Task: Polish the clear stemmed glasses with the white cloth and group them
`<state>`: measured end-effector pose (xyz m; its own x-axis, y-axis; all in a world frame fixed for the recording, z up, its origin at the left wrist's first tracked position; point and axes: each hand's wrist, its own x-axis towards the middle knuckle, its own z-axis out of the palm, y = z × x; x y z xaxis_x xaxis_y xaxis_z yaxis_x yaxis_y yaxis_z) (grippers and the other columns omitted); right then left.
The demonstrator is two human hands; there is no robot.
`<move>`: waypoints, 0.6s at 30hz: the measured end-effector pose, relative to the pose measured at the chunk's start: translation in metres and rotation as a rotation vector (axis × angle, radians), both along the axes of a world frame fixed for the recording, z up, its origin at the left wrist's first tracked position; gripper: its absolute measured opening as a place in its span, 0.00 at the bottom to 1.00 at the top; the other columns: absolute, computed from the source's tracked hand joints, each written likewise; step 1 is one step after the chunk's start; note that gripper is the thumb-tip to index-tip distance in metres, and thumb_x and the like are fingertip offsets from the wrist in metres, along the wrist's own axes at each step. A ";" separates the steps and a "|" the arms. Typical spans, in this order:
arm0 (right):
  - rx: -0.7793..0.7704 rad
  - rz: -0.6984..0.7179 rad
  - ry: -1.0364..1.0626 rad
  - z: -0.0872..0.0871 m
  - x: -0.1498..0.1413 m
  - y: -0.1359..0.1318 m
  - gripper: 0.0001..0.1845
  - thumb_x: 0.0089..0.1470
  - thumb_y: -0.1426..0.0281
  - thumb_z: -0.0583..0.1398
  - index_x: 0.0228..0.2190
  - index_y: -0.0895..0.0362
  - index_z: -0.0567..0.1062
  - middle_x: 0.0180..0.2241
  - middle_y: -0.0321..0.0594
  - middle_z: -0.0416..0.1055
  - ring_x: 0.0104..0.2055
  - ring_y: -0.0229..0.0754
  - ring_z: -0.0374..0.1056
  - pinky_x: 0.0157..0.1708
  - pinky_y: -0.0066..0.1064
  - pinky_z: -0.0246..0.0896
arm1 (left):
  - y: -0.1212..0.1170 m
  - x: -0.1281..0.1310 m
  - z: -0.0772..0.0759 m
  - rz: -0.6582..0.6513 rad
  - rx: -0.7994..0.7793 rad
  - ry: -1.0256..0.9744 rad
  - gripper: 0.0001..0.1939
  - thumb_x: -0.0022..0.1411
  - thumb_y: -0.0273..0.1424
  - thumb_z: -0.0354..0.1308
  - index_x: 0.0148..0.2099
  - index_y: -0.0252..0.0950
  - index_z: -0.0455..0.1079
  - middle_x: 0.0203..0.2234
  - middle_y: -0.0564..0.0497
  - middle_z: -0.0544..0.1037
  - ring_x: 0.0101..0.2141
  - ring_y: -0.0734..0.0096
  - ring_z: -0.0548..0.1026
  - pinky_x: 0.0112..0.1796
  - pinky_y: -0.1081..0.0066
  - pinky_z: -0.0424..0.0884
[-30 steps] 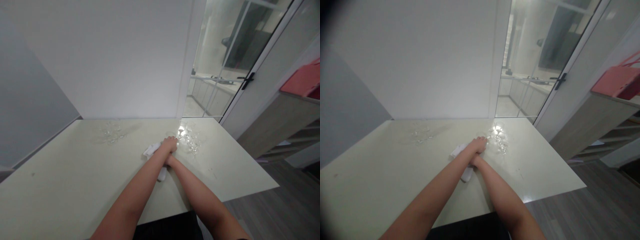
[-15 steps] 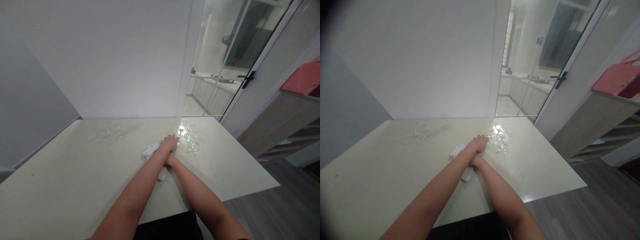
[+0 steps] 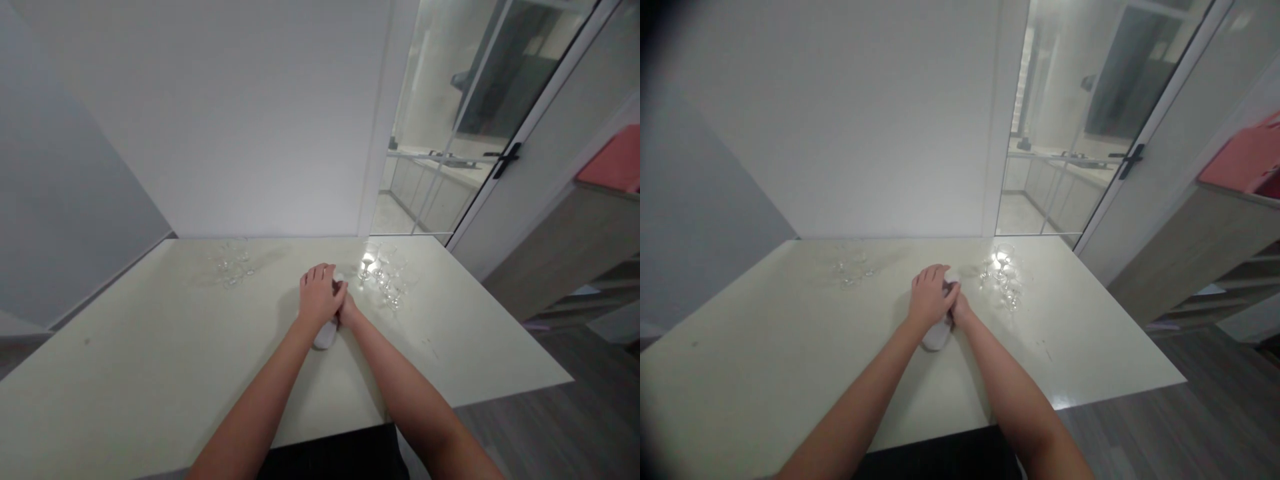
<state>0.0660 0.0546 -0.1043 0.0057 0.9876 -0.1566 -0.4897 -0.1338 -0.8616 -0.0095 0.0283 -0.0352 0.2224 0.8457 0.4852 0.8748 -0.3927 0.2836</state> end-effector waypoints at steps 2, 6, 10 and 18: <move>-0.025 0.026 0.121 -0.003 -0.002 0.000 0.21 0.59 0.55 0.51 0.34 0.57 0.76 0.34 0.37 0.77 0.39 0.40 0.72 0.45 0.31 0.66 | -0.006 -0.015 -0.005 0.022 -0.023 0.009 0.19 0.64 0.41 0.51 0.53 0.38 0.64 0.48 0.43 0.71 0.49 0.58 0.67 0.49 0.61 0.63; -0.088 0.030 0.217 -0.005 -0.004 -0.001 0.19 0.57 0.57 0.52 0.34 0.58 0.75 0.30 0.37 0.77 0.38 0.41 0.72 0.43 0.30 0.66 | -0.010 -0.032 -0.011 -0.023 -0.064 0.046 0.08 0.65 0.35 0.51 0.42 0.38 0.68 0.40 0.45 0.73 0.44 0.60 0.70 0.44 0.64 0.66; -0.044 0.093 0.221 0.001 0.000 -0.004 0.21 0.54 0.53 0.54 0.34 0.57 0.75 0.30 0.38 0.77 0.40 0.43 0.72 0.44 0.32 0.67 | -0.019 -0.031 -0.004 -0.019 -0.038 -0.163 0.09 0.66 0.34 0.48 0.44 0.38 0.67 0.39 0.45 0.74 0.41 0.61 0.72 0.43 0.65 0.66; -0.018 -0.355 -0.401 -0.006 -0.045 -0.040 0.18 0.57 0.55 0.53 0.41 0.51 0.74 0.43 0.45 0.71 0.56 0.44 0.64 0.47 0.35 0.67 | -0.060 -0.013 0.013 -0.625 -0.466 -0.537 0.20 0.62 0.39 0.56 0.55 0.39 0.65 0.48 0.45 0.74 0.43 0.65 0.74 0.41 0.68 0.70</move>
<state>0.0206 0.0143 -0.1107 0.4015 0.9114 -0.0902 -0.1405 -0.0360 -0.9894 -0.0229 -0.0315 -0.0221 0.5457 0.7833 0.2977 0.2510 -0.4918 0.8337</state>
